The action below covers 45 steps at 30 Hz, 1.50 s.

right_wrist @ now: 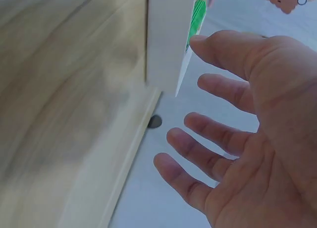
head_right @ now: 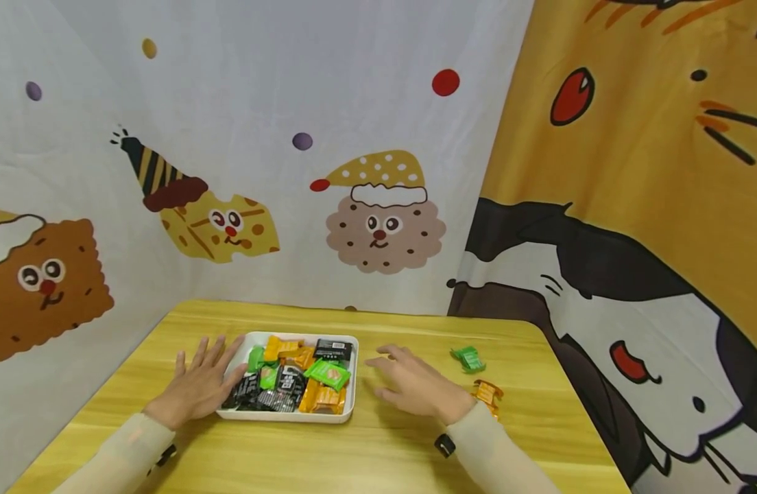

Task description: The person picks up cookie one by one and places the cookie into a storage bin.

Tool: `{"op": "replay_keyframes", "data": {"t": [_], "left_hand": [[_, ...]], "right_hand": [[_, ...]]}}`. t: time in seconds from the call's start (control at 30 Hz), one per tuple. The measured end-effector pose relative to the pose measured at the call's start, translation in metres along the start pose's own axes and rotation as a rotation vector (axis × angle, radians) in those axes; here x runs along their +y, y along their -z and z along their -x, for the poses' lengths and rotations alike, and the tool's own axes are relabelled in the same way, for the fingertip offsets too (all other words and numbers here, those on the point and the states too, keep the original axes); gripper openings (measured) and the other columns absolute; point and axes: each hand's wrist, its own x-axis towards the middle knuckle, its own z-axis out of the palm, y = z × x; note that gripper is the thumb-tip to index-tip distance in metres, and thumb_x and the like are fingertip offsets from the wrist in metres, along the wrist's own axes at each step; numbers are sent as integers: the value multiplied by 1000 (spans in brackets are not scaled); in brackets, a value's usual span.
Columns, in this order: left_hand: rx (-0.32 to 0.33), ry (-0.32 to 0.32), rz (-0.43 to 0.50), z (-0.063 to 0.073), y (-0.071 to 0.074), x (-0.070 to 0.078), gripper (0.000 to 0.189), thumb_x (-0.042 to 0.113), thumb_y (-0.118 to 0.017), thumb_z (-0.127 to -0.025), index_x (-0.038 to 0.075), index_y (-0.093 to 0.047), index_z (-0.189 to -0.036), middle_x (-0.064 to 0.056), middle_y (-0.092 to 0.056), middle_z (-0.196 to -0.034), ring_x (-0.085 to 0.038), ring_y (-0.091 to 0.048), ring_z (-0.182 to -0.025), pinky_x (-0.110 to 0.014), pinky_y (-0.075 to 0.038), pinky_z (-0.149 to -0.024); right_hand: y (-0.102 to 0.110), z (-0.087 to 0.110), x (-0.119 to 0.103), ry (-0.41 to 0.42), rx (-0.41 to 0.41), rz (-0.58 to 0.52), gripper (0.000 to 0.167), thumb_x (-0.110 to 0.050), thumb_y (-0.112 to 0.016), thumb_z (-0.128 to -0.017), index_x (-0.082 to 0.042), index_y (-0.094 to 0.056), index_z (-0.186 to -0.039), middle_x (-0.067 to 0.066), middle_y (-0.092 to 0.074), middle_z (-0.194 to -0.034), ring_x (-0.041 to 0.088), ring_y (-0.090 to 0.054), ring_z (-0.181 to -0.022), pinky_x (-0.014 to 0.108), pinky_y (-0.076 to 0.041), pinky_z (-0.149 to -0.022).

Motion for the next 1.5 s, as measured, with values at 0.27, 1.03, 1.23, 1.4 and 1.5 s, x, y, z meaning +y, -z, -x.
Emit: {"op": "replay_keyframes", "data": {"t": [0.27, 1.03, 1.23, 1.4, 1.5], "left_hand": [[-6, 3, -5, 1, 1, 1, 76, 58, -38, -125, 19, -20, -188, -36, -14, -191, -68, -5, -176, -96, 1, -133], [2, 3, -16, 1, 2, 0, 76, 57, -39, -125, 19, -21, -188, -37, -15, -190, -69, -7, -176, -96, 1, -133], [9, -2, -19, 1, 2, 1, 76, 58, -41, -125, 18, -23, -188, -36, -16, -190, -68, -7, -176, -96, -1, -133], [12, 3, -10, 0, 0, 1, 77, 58, -41, -125, 17, -24, -188, -36, -14, -191, -68, -5, -176, -95, 1, -134], [15, 4, -2, 0, 0, 1, 77, 57, -43, -125, 17, -24, -187, -35, -13, -191, -68, -4, -176, -95, 2, -134]], "right_hand": [[-4, 23, 27, -79, 41, 2, 59, -27, -82, -111, -16, -66, -166, 21, -52, -179, 49, -55, -163, 74, -48, -131], [-8, 66, 110, -247, 208, 57, 60, -28, -87, -108, -15, -68, -164, 30, -50, -178, 67, -50, -157, 94, -43, -116], [-7, 72, 122, -335, 171, 17, 64, -30, -82, -112, -13, -61, -169, 35, -44, -180, 71, -44, -159, 94, -46, -114], [-5, 72, 127, -381, 139, -3, 65, -28, -79, -114, -8, -57, -171, 40, -41, -179, 75, -42, -157, 91, -50, -112], [-5, 71, 129, -404, 124, -17, 66, -27, -78, -114, -7, -55, -172, 42, -43, -177, 74, -45, -155, 87, -54, -112]]}}
